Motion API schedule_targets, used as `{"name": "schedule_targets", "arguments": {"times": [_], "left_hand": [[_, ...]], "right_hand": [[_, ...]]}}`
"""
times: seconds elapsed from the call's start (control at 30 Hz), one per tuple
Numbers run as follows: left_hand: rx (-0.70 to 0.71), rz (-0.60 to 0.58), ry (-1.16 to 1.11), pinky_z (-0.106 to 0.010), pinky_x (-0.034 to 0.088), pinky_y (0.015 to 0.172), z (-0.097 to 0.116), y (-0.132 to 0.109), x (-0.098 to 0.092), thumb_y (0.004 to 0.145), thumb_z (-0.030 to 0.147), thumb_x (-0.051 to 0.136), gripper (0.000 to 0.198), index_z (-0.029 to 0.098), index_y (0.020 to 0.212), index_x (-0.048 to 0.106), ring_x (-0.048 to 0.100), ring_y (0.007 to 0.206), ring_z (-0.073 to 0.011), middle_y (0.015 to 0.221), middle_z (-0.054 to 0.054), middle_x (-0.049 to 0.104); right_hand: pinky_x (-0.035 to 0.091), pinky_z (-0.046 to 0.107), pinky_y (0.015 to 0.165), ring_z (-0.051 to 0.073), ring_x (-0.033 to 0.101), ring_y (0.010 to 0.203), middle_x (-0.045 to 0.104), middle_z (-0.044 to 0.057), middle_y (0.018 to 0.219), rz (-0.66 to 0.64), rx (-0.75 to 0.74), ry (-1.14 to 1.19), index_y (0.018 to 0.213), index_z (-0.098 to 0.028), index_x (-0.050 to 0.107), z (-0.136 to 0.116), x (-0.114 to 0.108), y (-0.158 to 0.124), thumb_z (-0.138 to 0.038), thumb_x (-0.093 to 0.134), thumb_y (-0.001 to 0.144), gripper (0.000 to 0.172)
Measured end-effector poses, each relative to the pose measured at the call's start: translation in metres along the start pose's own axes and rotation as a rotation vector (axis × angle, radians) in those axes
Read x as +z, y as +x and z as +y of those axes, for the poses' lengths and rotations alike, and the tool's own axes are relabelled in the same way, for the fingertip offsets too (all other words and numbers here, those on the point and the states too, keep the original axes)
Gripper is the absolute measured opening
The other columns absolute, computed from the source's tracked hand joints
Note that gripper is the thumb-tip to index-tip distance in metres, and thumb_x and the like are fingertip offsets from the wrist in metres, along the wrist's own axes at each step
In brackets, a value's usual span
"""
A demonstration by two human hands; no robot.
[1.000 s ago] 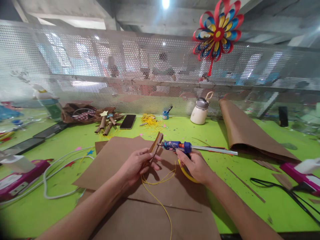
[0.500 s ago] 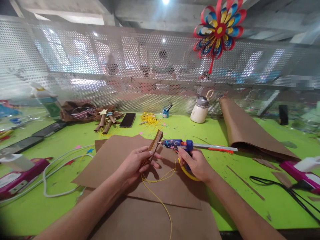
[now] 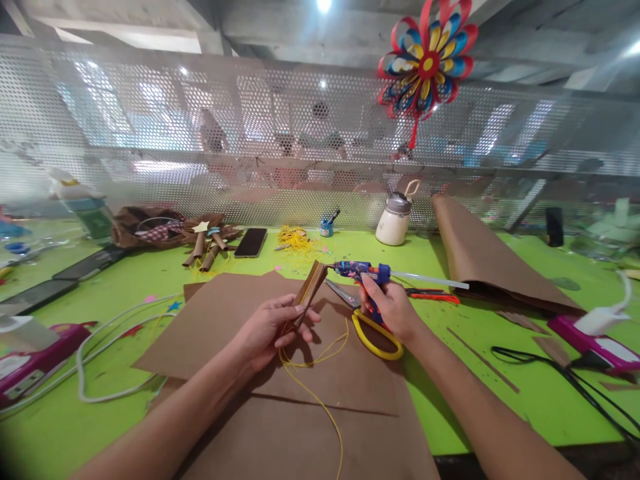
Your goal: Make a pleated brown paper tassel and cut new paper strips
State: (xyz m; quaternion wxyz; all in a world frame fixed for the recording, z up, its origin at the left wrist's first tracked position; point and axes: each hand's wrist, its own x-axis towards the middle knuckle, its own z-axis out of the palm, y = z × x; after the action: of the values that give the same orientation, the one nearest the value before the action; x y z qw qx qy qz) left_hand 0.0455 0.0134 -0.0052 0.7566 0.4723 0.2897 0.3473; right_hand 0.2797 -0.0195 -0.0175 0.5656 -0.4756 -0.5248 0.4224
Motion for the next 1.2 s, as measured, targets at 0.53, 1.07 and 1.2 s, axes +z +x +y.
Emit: {"name": "schedule_targets", "arguments": {"times": [0.53, 1.07, 1.2], "left_hand": [[0.014, 0.031, -0.025, -0.012, 0.018, 0.029, 0.002, 0.000, -0.001, 0.079, 0.010, 0.053, 0.003, 0.010, 0.082, 0.052, 0.065, 0.053, -0.0129, 0.084, -0.014, 0.068], [0.022, 0.003, -0.024, -0.012, 0.018, 0.030, 0.003, -0.003, 0.003, 0.080, 0.012, 0.055, 0.003, 0.011, 0.079, 0.052, 0.063, 0.050, -0.0111, 0.082, -0.012, 0.068], [0.021, 0.029, -0.023, -0.013, 0.020, 0.030, 0.005, -0.005, 0.005, 0.080, 0.014, 0.055, 0.004, 0.011, 0.077, 0.053, 0.061, 0.048, -0.0092, 0.080, -0.013, 0.069]], "right_hand": [[0.039, 0.027, 0.059, 0.013, 0.049, 0.060, 0.052, 0.001, 0.065, -0.148, -0.041, -0.145, 0.069, -0.017, 0.055, -0.005, 0.014, -0.021, -0.049, 0.050, 0.090, 0.039], [0.043, 0.025, 0.057, 0.011, 0.050, 0.057, 0.053, 0.000, 0.065, 0.037, -0.031, 0.087, 0.072, -0.017, 0.058, 0.005, 0.001, 0.007, -0.048, 0.058, 0.085, 0.034], [0.043, 0.026, 0.057, 0.011, 0.049, 0.056, 0.052, 0.000, 0.065, 0.052, -0.050, 0.128, 0.071, -0.017, 0.057, 0.001, 0.001, 0.003, -0.047, 0.057, 0.086, 0.034]]}}
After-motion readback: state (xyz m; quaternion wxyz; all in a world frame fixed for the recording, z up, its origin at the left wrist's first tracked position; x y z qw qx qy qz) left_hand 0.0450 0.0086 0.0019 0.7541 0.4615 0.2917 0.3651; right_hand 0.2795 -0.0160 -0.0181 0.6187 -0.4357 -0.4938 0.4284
